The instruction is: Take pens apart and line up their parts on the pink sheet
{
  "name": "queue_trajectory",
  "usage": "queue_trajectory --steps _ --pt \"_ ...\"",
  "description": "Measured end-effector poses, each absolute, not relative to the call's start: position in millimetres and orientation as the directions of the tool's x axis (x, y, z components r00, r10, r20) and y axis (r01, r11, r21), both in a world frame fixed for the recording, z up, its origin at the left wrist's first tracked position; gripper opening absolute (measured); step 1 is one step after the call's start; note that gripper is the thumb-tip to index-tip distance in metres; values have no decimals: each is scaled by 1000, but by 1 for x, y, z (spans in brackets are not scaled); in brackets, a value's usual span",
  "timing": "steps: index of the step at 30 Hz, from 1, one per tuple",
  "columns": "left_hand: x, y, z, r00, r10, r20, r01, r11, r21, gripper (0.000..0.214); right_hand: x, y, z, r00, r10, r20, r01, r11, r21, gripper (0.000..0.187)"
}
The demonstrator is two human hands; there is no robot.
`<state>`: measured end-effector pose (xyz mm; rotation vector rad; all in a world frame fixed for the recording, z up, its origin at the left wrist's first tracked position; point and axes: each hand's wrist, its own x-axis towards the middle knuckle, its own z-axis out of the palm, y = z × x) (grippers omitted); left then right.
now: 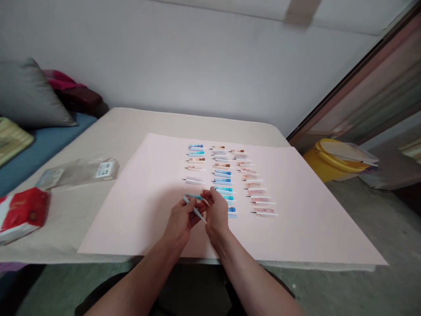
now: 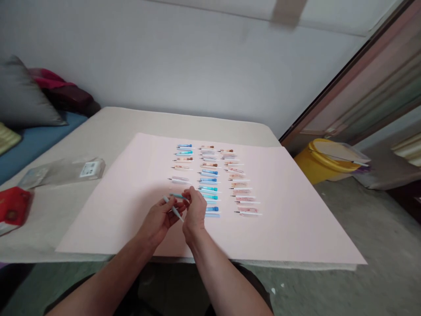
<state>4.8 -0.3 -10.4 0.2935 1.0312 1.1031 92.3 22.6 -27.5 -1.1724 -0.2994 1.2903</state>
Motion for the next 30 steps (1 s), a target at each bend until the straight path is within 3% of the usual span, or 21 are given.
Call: queue_trajectory --steps 7,16,21,26,28,30 --pt "2 -3 -5 125 800 -586 -523 556 647 20 97 25 -26 382 835 -395 -560 -130 -818 24" --pt "-8 3 1 245 779 -577 -556 600 575 2 97 32 -25 421 830 -367 -529 -105 -842 25" --pt "-14 7 1 167 734 -658 -627 594 504 7 87 38 -22 402 843 -358 -556 -86 -827 26" --pt "-16 9 -2 112 751 -651 -682 534 499 6 79 43 -20 392 865 -313 -516 -75 -853 28" --pt "-20 11 -2 109 768 -631 -695 513 504 6 79 46 -19 374 889 -264 -464 -67 -883 30" --pt "-29 15 1 85 782 -617 -706 485 517 5 82 49 -20 324 934 -152 -288 -56 -956 30"
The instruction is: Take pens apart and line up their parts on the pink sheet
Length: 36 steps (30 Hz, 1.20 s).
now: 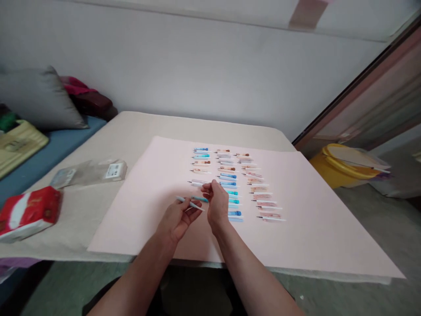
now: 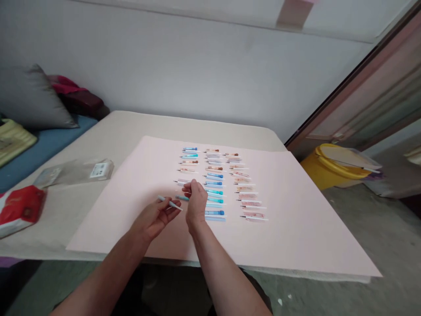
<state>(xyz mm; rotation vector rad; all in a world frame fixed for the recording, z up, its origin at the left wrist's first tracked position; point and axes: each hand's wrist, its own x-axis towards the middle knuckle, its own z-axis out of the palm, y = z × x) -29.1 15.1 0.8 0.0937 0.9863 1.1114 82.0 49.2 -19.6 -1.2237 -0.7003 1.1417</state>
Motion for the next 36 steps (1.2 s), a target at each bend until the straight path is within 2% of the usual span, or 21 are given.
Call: queue_trajectory --steps 2,3,5,6,8,10,12,21,36 --pt "-42 21 6 23 795 -606 -727 430 536 8 86 53 -21 216 976 13 68 -2 -998 22" --pt "-50 24 9 -18 805 -593 -743 386 546 10 87 54 -22 137 988 78 284 36 -958 17" --pt "-65 29 15 -93 821 -564 -773 297 560 11 89 55 -26 -32 994 108 658 103 -746 14" --pt "-72 31 17 -117 825 -554 -779 269 566 12 89 56 -28 -100 992 79 782 128 -610 16" --pt "-82 34 20 -142 828 -542 -785 239 571 12 87 56 -35 -193 981 4 906 180 -383 17" --pt "-86 34 21 -156 825 -543 -792 225 568 13 84 56 -41 -244 970 -12 935 232 -269 18" --pt "-86 34 21 -158 824 -545 -800 217 560 12 81 59 -47 -263 964 27 936 262 -234 20" --pt "-79 32 18 -130 814 -566 -828 225 514 12 61 68 -60 -254 962 101 951 267 -153 23" --pt "-78 33 16 -125 805 -580 -825 241 512 12 52 76 -67 -313 943 114 944 322 -67 18"
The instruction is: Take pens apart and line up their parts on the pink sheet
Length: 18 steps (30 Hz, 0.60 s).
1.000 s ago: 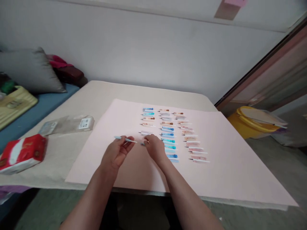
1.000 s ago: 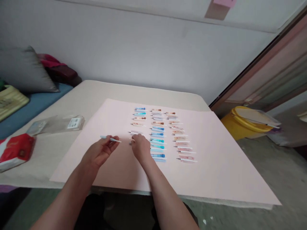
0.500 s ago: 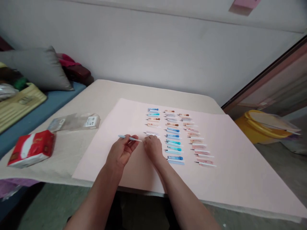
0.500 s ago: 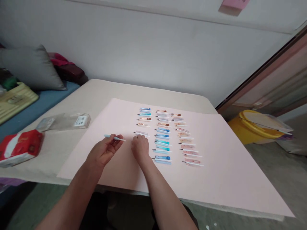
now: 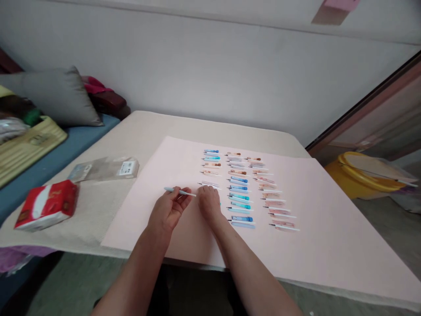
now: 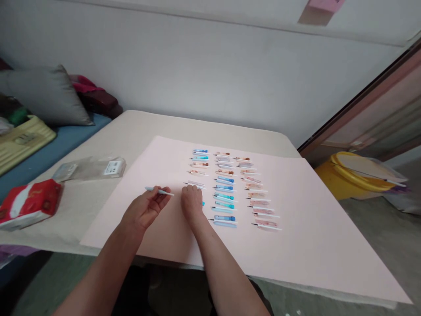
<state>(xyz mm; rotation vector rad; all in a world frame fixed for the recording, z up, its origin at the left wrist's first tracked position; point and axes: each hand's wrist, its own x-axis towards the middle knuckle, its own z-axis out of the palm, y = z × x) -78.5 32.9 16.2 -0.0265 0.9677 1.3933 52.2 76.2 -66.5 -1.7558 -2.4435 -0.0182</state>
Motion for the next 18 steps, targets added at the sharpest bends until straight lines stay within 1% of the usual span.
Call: queue_trajectory --steps 3,5,6,8,10,11,12,13,15,16,18 --pt "-79 33 16 -129 803 -582 -823 241 515 11 53 76 -65 -319 936 147 938 334 -92 18" --pt "-80 33 16 -134 800 -585 -823 239 515 11 54 75 -61 -301 934 191 927 334 -170 19" --pt "-80 34 16 -137 798 -586 -824 237 515 11 54 75 -58 -274 936 220 913 325 -248 19" --pt "-81 34 15 -144 797 -587 -824 233 517 10 54 73 -51 -195 946 260 825 302 -478 17" --pt "-82 35 14 -150 797 -585 -823 227 521 10 55 72 -44 -132 961 241 631 269 -728 13" --pt "-83 36 14 -155 799 -581 -823 221 524 10 55 72 -40 -122 969 213 508 245 -826 10" --pt "-84 36 13 -160 801 -577 -823 215 526 10 55 71 -37 -124 976 178 385 213 -898 8" --pt "-85 37 13 -163 803 -573 -824 209 527 10 55 70 -33 -132 981 143 270 174 -947 6" --pt "-86 37 14 -174 804 -568 -825 197 531 11 55 68 -28 -154 985 78 78 91 -993 6" --pt "-87 38 14 -178 804 -568 -825 193 531 11 55 67 -25 -166 985 52 7 54 -999 7" --pt "-88 38 14 -182 803 -568 -824 190 534 11 56 64 -21 -188 982 20 -79 5 -997 10"
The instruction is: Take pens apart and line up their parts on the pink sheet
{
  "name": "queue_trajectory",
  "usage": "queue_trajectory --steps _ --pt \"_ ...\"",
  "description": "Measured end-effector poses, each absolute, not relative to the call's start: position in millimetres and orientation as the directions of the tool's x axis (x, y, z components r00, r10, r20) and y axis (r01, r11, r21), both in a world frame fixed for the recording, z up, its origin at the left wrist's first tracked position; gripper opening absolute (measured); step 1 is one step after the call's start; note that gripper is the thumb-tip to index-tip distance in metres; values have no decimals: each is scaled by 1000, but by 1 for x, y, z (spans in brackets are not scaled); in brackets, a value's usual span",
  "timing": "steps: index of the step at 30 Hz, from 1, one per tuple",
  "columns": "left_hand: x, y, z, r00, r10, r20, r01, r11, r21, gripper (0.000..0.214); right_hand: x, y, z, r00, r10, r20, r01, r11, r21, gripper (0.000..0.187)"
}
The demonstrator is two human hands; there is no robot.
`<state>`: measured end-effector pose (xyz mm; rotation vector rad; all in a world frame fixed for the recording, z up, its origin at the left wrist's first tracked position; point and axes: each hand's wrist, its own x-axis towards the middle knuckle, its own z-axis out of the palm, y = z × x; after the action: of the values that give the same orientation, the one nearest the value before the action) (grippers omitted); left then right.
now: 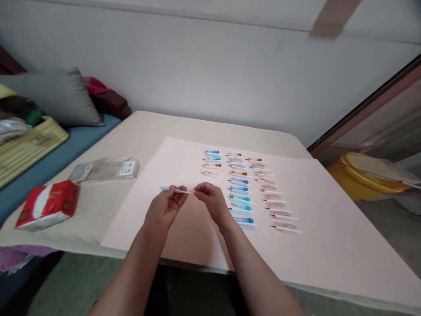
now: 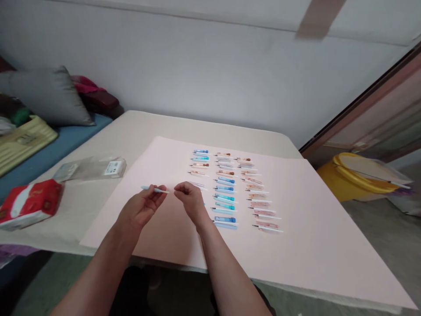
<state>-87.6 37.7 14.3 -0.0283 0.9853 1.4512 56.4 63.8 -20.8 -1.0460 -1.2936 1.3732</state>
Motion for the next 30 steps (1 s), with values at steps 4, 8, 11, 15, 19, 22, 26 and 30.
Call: queue_trajectory --steps 4,8,11,15,19,22,26,30 --pt "-88 37 13 -181 810 -557 -825 183 534 11 58 57 -14 -221 975 18 -113 -7 -994 13" --pt "-87 38 12 -183 814 -552 -820 183 543 11 58 53 -8 -234 971 47 -115 20 -993 6" --pt "-87 39 12 -194 823 -533 -807 175 564 11 58 51 -5 -244 968 63 -97 41 -994 5" --pt "-86 38 12 -202 831 -519 -798 168 579 11 58 51 -5 -239 967 92 -49 83 -995 6" --pt "-83 38 13 -206 832 -515 -787 173 592 11 58 51 -5 -216 971 103 6 107 -994 5" --pt "-82 37 13 -224 838 -497 -769 161 619 11 58 51 -5 -213 971 112 33 122 -992 6" --pt "-81 36 14 -257 862 -437 -731 122 671 9 58 50 -6 -220 967 132 51 147 -988 6" --pt "-80 35 13 -257 870 -421 -715 122 688 8 58 49 -7 -199 969 144 48 156 -987 5"
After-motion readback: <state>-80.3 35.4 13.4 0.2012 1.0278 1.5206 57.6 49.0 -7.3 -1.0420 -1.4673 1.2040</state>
